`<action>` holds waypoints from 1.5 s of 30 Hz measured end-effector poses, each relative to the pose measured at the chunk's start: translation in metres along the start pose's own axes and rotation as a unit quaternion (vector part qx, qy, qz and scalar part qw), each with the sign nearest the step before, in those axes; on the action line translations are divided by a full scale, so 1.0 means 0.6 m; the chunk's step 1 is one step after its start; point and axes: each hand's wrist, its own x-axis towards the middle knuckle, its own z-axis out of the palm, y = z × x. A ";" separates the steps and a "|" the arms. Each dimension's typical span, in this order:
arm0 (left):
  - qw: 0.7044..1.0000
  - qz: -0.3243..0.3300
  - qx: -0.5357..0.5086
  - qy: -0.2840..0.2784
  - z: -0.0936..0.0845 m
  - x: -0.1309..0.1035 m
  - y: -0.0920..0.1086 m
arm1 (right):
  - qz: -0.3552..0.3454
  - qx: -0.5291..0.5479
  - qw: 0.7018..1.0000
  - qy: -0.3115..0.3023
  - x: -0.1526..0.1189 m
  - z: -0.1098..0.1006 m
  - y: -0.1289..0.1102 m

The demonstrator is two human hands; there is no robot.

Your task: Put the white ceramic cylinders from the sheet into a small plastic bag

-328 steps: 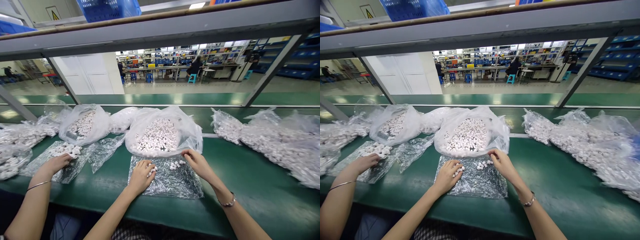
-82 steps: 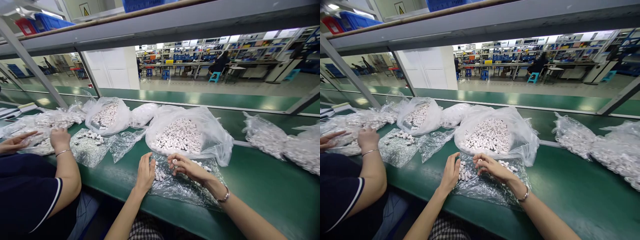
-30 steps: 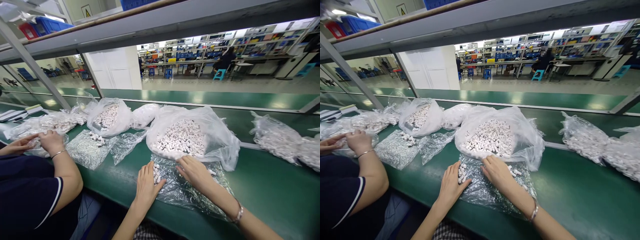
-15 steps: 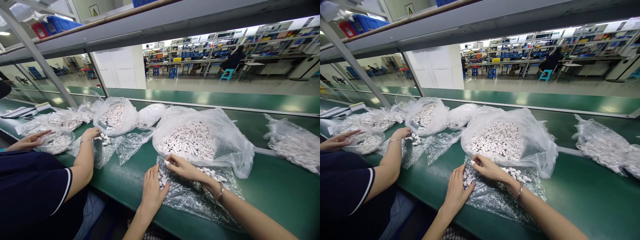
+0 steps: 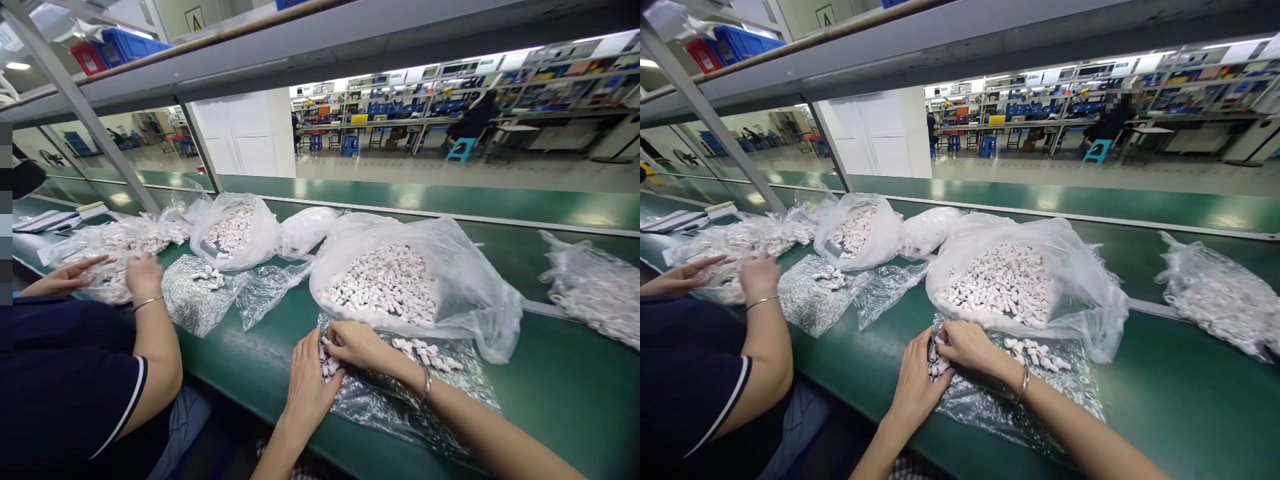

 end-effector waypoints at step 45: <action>0.999 0.010 0.046 -0.017 0.001 -0.003 0.000 | -0.069 -0.275 0.943 0.174 -0.164 -0.039 0.109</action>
